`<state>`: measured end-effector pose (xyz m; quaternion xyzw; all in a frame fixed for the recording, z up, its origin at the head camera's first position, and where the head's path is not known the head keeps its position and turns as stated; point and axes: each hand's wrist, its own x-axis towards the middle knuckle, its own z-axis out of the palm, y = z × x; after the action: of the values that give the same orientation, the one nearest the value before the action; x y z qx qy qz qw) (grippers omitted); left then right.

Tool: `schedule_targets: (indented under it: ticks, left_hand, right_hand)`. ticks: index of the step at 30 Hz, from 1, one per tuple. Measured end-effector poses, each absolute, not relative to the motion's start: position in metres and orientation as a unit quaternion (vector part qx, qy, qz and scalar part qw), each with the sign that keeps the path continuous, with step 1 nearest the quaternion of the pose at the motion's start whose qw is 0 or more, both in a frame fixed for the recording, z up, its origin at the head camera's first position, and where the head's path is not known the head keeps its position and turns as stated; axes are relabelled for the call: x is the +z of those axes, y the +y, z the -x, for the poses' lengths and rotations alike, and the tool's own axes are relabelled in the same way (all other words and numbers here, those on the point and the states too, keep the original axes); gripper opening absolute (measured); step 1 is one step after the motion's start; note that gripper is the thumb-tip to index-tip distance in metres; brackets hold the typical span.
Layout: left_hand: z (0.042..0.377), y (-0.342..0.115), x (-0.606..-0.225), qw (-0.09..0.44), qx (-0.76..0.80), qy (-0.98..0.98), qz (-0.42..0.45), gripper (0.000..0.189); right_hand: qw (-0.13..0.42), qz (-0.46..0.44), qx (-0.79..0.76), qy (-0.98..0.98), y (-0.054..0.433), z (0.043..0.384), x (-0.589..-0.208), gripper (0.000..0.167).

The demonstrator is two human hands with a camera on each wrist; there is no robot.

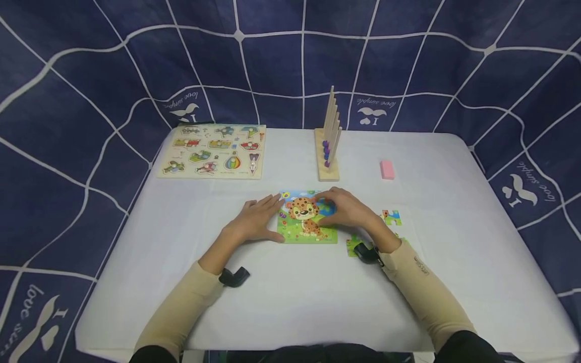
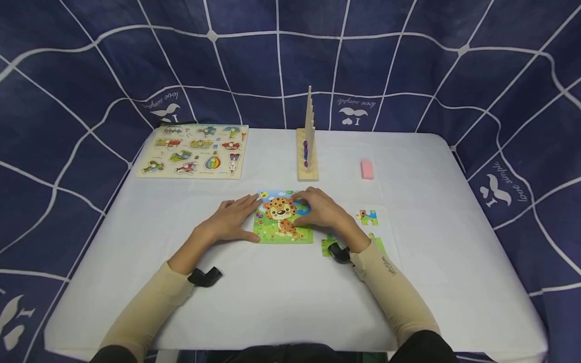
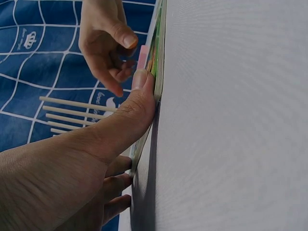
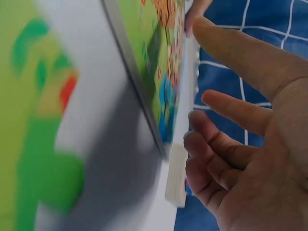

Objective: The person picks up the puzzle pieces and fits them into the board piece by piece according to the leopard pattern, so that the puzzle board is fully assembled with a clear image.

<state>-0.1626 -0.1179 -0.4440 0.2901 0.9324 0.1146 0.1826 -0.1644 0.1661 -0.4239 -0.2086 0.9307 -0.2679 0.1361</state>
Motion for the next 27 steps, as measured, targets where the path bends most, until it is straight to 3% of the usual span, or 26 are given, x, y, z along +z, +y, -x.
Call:
schedule_targets:
  ticks: [14,27]
  left_hand:
    - [0.162,-0.119,-0.448,0.182,0.123,0.933,-0.286,0.112]
    - [0.162,-0.120,-0.446,0.189,0.123,0.932,-0.284,0.112]
  right_hand:
    - [0.111,0.188,-0.256,0.942,0.227,0.156,-0.422,0.065]
    - [0.122,0.127,-0.254,0.951,0.297,0.144,-0.426,0.061]
